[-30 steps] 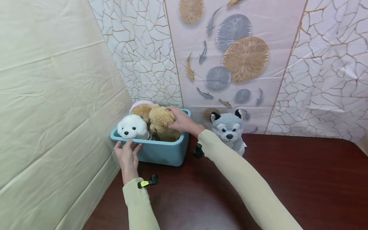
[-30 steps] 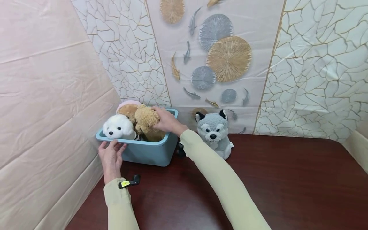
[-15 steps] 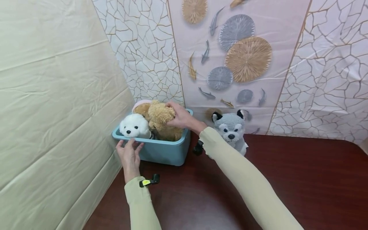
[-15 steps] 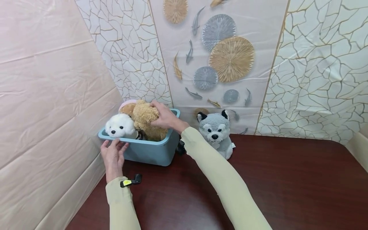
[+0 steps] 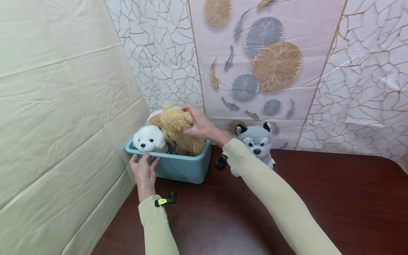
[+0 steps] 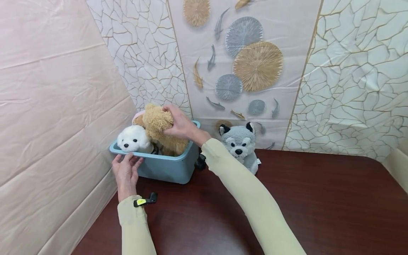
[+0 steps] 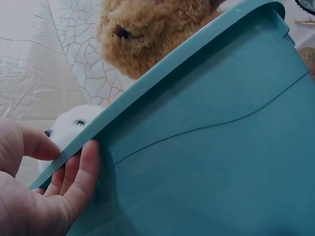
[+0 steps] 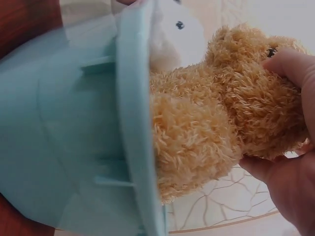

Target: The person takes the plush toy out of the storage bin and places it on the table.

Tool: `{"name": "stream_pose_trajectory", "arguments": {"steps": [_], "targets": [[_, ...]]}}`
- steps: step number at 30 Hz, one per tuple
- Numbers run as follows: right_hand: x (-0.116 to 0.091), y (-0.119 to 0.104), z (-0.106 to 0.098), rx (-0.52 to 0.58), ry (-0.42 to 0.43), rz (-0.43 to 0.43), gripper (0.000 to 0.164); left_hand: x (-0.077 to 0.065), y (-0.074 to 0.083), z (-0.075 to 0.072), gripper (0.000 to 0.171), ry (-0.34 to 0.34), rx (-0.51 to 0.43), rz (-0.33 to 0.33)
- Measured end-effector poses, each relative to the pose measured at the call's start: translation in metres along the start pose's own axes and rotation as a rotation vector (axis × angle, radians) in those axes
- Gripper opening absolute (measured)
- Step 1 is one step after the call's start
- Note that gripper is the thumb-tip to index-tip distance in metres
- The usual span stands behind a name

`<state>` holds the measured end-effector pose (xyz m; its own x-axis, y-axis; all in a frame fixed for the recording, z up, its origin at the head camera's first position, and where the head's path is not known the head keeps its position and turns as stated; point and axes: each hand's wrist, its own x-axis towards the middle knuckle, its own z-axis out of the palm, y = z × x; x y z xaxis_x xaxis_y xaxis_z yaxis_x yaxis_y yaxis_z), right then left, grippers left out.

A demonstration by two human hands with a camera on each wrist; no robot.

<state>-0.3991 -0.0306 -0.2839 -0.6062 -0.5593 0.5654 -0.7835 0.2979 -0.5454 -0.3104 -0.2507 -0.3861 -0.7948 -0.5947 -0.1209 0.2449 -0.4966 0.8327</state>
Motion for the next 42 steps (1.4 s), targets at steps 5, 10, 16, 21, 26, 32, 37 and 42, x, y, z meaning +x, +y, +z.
{"name": "stream_pose_trajectory", "arguments": {"steps": [5,10,16,21,26,32,37,42], "targets": [[0.001,-0.008,-0.012,-0.012,0.049,-0.02,0.069,0.0,0.0,0.002,0.073,-0.007,0.001,0.001],[0.002,-0.017,-0.028,0.018,0.15,-0.072,0.068,-0.001,0.001,0.001,0.074,-0.006,0.013,-0.004],[0.0,-0.034,-0.047,-0.01,0.197,-0.118,0.072,-0.002,0.002,-0.002,0.073,0.011,0.003,-0.009],[-0.004,-0.041,-0.059,-0.014,0.238,-0.11,0.072,-0.001,0.002,-0.001,0.073,0.011,0.005,-0.007],[-0.007,-0.046,-0.072,0.002,0.278,-0.088,0.071,-0.001,0.001,0.0,0.072,0.012,0.009,-0.011],[-0.01,-0.051,-0.088,0.059,0.306,-0.071,0.071,-0.001,0.001,0.0,0.071,0.01,0.004,0.0],[-0.012,-0.053,-0.1,0.137,0.361,-0.087,0.07,-0.001,0.0,0.0,0.071,0.011,0.0,0.002],[-0.014,-0.057,-0.113,0.191,0.415,-0.065,0.072,0.0,0.0,0.0,0.071,0.009,-0.002,0.002]]}}
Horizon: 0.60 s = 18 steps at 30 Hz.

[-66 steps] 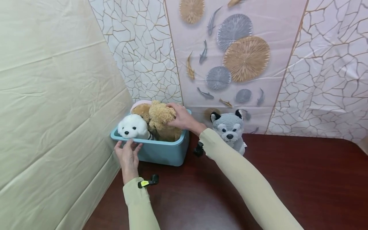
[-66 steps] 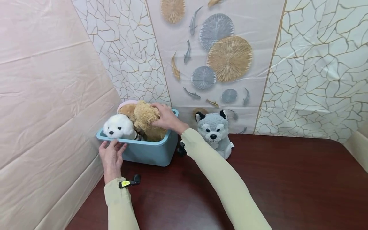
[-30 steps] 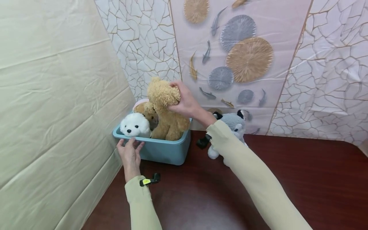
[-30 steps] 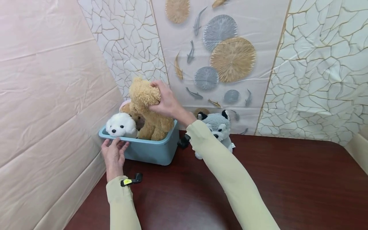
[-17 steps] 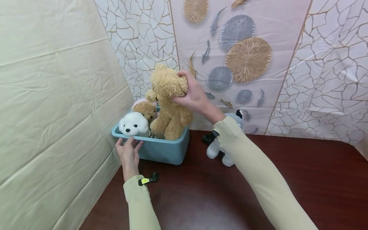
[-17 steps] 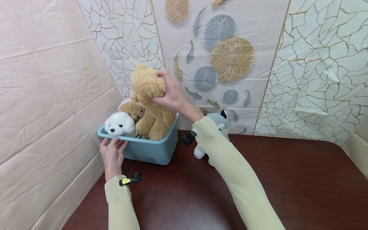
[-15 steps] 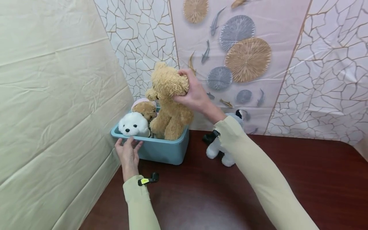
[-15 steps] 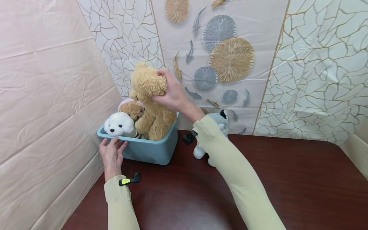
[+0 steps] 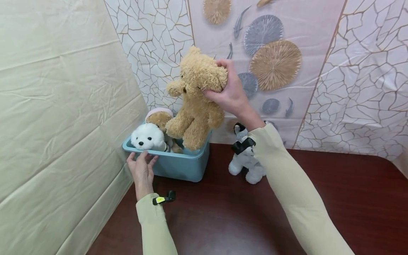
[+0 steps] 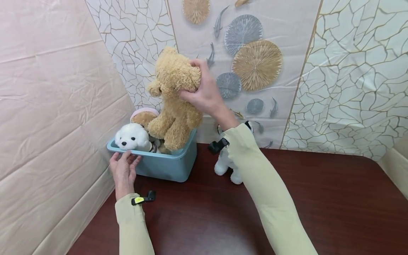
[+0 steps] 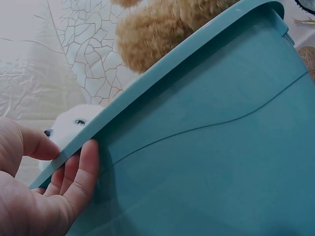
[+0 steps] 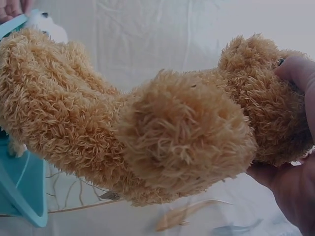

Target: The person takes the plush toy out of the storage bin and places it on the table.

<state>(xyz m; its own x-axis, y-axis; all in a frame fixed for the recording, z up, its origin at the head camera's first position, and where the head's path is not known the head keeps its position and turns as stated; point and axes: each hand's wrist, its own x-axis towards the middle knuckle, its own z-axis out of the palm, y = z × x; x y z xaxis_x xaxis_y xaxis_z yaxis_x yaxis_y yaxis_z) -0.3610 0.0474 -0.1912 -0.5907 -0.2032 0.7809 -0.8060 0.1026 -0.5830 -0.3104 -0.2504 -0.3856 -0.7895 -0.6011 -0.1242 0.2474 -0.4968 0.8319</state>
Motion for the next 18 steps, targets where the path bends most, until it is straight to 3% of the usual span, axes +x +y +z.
{"name": "stream_pose_trajectory", "arguments": {"steps": [8,18], "targets": [[0.003,-0.013,-0.015,0.016,0.088,-0.075,0.074,-0.001,0.002,0.001,0.071,0.005,0.005,-0.001],[-0.006,-0.054,-0.027,0.084,0.096,-0.059,0.065,-0.002,0.002,0.001,0.071,-0.001,0.006,-0.007]]}}
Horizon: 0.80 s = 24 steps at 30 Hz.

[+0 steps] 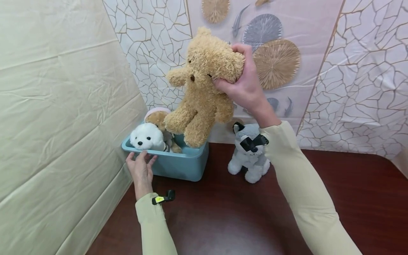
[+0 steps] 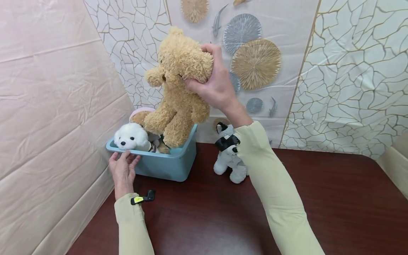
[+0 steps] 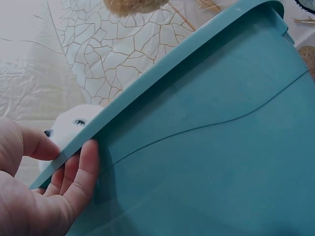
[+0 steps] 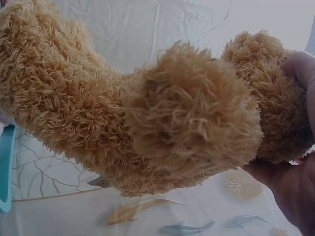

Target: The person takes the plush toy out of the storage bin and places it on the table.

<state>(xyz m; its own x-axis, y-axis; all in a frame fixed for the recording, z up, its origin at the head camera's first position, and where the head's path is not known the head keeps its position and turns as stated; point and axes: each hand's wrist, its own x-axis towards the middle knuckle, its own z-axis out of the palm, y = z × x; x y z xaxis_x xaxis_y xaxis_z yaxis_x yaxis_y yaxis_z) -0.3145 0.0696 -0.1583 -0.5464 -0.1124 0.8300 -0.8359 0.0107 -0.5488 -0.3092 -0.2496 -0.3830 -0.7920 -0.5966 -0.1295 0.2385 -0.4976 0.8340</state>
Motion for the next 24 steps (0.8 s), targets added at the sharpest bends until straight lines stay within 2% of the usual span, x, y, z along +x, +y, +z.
{"name": "stream_pose_trajectory", "arguments": {"steps": [5,12,20,24], "targets": [[0.005,0.008,-0.011,-0.003,0.033,-0.056,0.067,-0.001,0.0,0.0,0.071,-0.002,0.0,0.005],[0.007,0.014,-0.03,-0.03,0.069,-0.203,0.065,-0.002,-0.002,0.001,0.072,0.001,0.002,0.008],[0.0,0.009,-0.053,-0.087,0.082,-0.112,0.07,-0.001,-0.002,0.001,0.069,0.012,0.009,0.004],[-0.004,0.007,-0.066,-0.133,0.084,-0.098,0.071,0.0,-0.002,0.0,0.068,0.024,0.004,-0.003]]}}
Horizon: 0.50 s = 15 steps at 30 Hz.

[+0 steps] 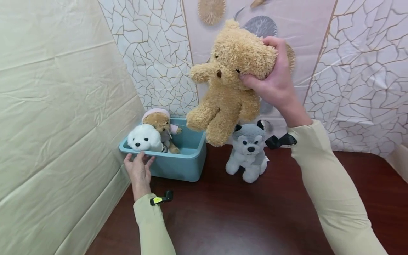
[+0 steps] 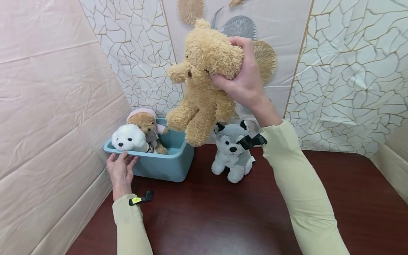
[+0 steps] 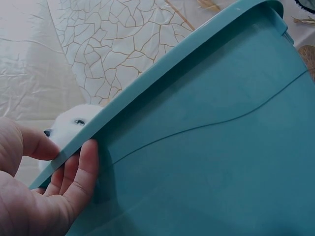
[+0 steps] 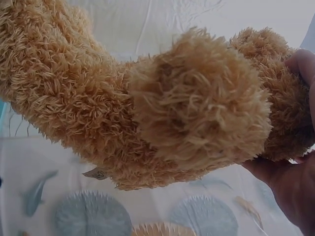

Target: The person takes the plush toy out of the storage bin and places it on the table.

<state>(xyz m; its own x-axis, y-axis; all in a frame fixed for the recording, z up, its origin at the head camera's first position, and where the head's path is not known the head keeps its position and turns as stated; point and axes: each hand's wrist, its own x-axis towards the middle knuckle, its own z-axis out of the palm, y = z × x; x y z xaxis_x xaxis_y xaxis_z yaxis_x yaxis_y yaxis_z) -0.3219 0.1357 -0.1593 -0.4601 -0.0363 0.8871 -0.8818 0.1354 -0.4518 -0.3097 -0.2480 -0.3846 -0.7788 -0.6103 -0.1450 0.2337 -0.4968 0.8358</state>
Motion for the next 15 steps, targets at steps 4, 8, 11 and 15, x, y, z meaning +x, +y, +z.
{"name": "stream_pose_trajectory", "arguments": {"steps": [4,8,11,15], "targets": [[-0.001,-0.001,-0.013,0.004,-0.006,0.032,0.071,0.001,-0.001,-0.002,0.069,0.005,0.004,0.002],[-0.003,-0.003,-0.027,0.04,0.006,0.082,0.071,0.001,-0.001,-0.001,0.069,0.0,0.002,0.005],[-0.004,-0.003,-0.039,0.086,0.015,0.12,0.07,0.0,-0.001,0.0,0.069,-0.002,0.002,0.001],[-0.006,0.001,-0.054,0.126,0.035,0.154,0.069,0.0,-0.001,0.0,0.07,0.005,0.0,0.0]]}}
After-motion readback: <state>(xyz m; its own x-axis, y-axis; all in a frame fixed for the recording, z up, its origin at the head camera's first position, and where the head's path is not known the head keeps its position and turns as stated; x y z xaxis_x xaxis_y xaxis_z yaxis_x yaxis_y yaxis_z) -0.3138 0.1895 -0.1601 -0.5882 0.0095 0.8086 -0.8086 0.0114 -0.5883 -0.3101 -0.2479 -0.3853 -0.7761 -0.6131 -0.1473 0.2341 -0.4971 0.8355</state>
